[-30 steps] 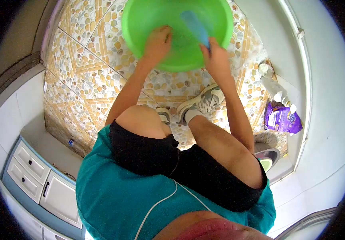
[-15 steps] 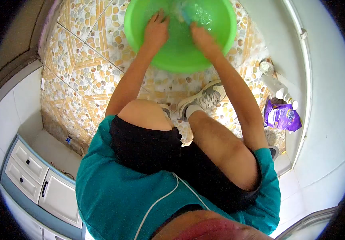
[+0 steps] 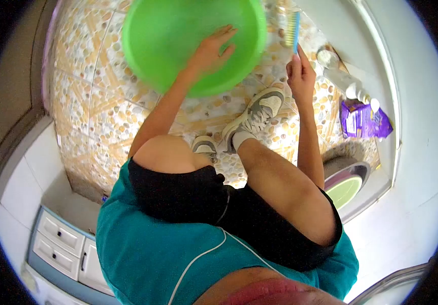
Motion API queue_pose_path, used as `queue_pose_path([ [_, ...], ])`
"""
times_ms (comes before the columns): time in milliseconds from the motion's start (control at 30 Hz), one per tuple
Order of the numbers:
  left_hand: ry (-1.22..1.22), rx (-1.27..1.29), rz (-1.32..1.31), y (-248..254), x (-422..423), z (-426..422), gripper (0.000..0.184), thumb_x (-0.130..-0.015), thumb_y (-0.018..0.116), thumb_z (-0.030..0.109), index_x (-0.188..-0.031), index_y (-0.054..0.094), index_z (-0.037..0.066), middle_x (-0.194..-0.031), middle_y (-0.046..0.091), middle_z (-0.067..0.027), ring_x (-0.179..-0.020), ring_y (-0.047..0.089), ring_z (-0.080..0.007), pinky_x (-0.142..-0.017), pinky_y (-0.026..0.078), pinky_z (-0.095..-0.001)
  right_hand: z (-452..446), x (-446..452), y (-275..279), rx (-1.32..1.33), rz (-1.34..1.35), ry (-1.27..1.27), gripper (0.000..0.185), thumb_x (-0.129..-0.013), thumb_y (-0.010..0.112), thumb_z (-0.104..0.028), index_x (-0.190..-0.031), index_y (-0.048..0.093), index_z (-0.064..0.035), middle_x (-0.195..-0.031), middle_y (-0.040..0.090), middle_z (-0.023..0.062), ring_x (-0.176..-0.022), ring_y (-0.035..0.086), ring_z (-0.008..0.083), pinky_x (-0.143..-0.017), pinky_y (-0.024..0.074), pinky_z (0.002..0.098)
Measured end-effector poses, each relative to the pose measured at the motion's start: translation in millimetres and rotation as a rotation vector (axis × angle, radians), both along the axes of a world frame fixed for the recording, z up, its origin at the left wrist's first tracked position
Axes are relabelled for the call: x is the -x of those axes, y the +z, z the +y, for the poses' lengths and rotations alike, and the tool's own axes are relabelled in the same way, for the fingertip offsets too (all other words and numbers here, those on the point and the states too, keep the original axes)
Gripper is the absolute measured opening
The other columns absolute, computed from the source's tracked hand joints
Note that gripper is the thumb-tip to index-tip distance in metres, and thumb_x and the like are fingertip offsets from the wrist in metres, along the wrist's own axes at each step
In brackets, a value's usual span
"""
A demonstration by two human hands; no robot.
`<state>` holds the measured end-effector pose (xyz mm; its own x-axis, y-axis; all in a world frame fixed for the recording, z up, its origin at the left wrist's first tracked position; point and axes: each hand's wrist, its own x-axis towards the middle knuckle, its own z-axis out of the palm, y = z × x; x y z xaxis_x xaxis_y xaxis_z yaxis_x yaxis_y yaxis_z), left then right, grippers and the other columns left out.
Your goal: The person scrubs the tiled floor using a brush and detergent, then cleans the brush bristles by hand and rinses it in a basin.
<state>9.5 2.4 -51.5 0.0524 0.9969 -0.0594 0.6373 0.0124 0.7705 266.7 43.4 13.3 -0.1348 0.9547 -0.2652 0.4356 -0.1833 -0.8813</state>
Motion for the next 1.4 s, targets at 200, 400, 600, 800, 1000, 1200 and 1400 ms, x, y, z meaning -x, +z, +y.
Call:
queue_pose_path([
  [200,-0.093,-0.2,0.071,56.5,-80.2,3.0,0.049,-0.084,0.057,0.019,-0.131,0.047,0.011,-0.14,0.027,-0.031,-0.126,0.034,-0.0449,-0.104,0.032,-0.0431,-33.0,-29.4,-79.2,-0.237,-0.455,0.292,0.042,-0.09,0.055,-0.018,-0.131,0.048,-0.0114,-0.072,0.061,0.0208,-0.057,0.057,0.0195,-0.056,0.046,0.0344],
  [400,-0.157,-0.11,0.462,38.5,-65.5,16.6,0.06,-0.077,0.058,0.012,-0.135,0.043,0.015,-0.145,0.007,-0.0321,-0.131,0.024,-0.0474,-0.105,0.029,-0.0486,15.2,-33.6,-68.6,-0.078,-0.431,-0.054,0.037,-0.091,0.053,-0.022,-0.125,0.052,-0.0096,-0.075,0.061,0.0212,-0.061,0.06,0.0306,-0.056,0.0474,0.0395],
  [600,-0.016,-0.173,0.413,39.3,-0.8,70.4,0.057,-0.082,0.056,0.012,-0.136,0.041,0.023,-0.144,0.016,-0.0325,-0.129,0.028,-0.0476,-0.106,0.031,-0.0445,-18.9,-15.1,-70.3,-0.085,-0.5,0.392,0.037,-0.089,0.054,-0.017,-0.125,0.051,-0.0082,-0.078,0.061,0.0237,-0.07,0.063,0.0294,-0.064,0.048,0.0394],
  [800,0.016,-0.362,0.97,23.8,-15.2,59.7,0.049,-0.085,0.053,0.013,-0.133,0.044,0.012,-0.144,0.023,-0.0266,-0.13,0.029,-0.0434,-0.107,0.029,-0.0463,-1.2,-34.2,-65.6,0.007,-0.473,-0.042,0.027,-0.091,0.051,-0.026,-0.105,0.058,-0.0037,-0.075,0.061,0.0235,-0.065,0.06,0.0394,-0.06,0.0473,0.046],
  [1000,-0.227,-0.255,0.453,-38.6,-64.4,24.3,0.047,-0.085,0.051,0.013,-0.13,0.044,0.004,-0.144,0.032,-0.0106,-0.132,0.031,-0.0287,-0.107,0.028,-0.0461,-19.9,-44.8,-88.0,0.007,-0.534,0.373,0.032,-0.093,0.045,-0.035,-0.096,0.057,-0.0049,-0.074,0.06,0.026,-0.067,0.06,0.042,-0.061,0.0469,0.0495],
  [1200,-0.223,-0.3,0.367,-59.1,-50.4,27.5,0.053,-0.084,0.057,0.014,-0.133,0.04,0.003,-0.144,0.033,-0.0096,-0.134,0.028,-0.0285,-0.108,0.025,-0.0452,-24.2,-52.8,-65.3,-0.149,-0.718,0.442,0.042,-0.095,0.041,-0.03,-0.077,0.062,0.0014,-0.067,0.06,0.0264,-0.066,0.061,0.0427,-0.058,0.0495,0.0492],
  [1400,-0.268,-0.272,0.357,-56.3,-53.6,26.4,0.05,-0.085,0.056,0.012,-0.132,0.041,0.003,-0.144,0.032,-0.011,-0.133,0.028,-0.0302,-0.107,0.026,-0.0462,7.8,-86.9,-69.9,0.185,-0.719,0.225,0.047,-0.093,0.041,-0.039,-0.08,0.066,-0.0011,-0.082,0.062,0.0263,-0.083,0.061,0.0394,-0.071,0.0465,0.0514],
])
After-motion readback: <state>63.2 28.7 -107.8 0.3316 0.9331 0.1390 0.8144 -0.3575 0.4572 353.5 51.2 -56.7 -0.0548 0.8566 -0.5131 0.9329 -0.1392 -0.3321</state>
